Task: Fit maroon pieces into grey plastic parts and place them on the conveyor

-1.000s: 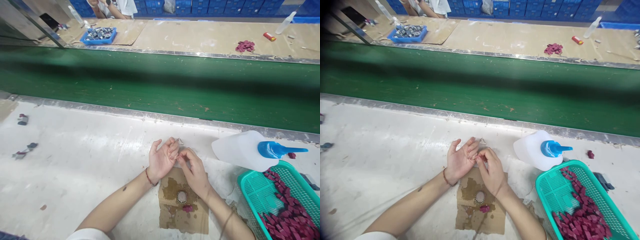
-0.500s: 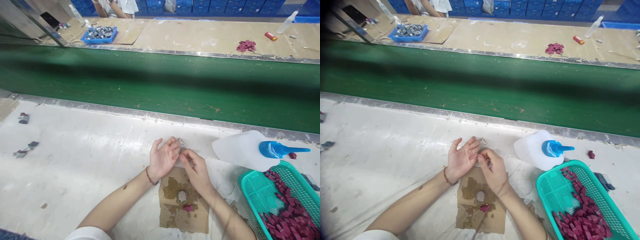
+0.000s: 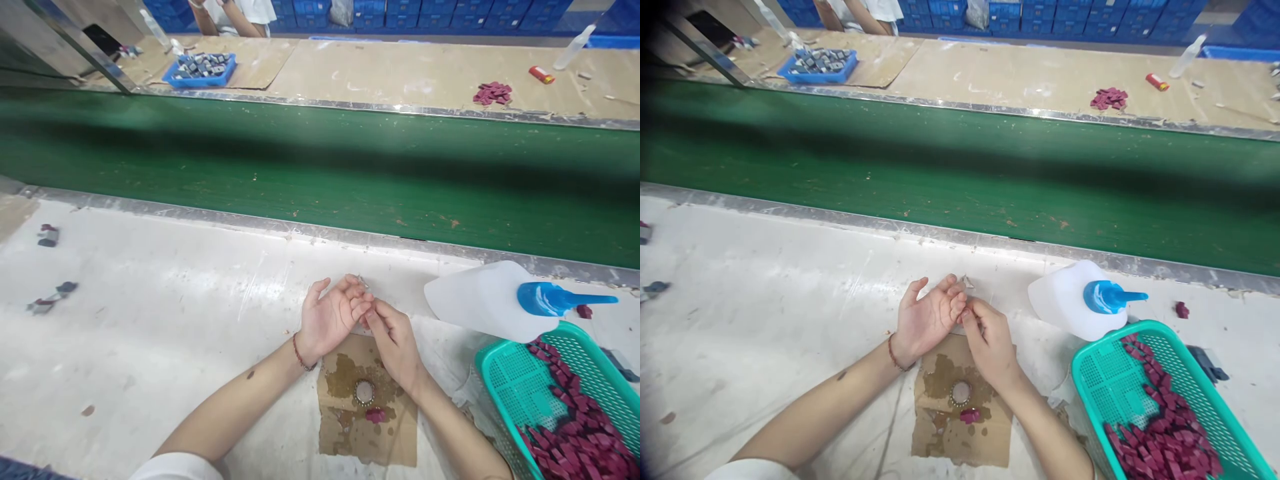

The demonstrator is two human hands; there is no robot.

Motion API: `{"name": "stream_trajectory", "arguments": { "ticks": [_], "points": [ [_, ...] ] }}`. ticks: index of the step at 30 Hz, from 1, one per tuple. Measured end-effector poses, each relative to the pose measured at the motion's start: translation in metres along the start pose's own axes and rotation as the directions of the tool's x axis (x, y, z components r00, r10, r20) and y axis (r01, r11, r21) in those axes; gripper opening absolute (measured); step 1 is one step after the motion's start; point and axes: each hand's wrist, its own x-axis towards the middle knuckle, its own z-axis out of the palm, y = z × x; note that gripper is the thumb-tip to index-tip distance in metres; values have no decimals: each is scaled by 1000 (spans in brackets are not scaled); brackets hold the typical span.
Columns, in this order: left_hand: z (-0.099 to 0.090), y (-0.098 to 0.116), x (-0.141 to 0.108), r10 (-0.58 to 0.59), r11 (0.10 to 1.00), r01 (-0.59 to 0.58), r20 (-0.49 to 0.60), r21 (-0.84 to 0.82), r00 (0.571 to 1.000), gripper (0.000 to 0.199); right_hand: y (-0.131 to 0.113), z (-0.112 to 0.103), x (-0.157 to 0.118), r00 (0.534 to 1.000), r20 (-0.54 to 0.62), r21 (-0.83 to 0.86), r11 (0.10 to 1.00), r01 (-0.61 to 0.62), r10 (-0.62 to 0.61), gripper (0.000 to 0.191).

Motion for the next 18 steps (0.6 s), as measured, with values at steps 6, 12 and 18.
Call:
{"name": "stream_trajectory", "arguments": {
  "ticks": [6,12,18],
  "points": [
    [-2,0,1,-1,1000,1,-5,-7,1000,23,-1,0,0,999,-12,-34,998,-47,46,20],
    [-1,0,1,-2,996,-3,-54,-87,999,27,-1,1,-2,998,-62,-44,999,-29,27,10],
    [3,1,1,6,993,-18,-100,-121,995,36,9,4,-2,988,-150,24,999,-38,41,3]
  ]
}}
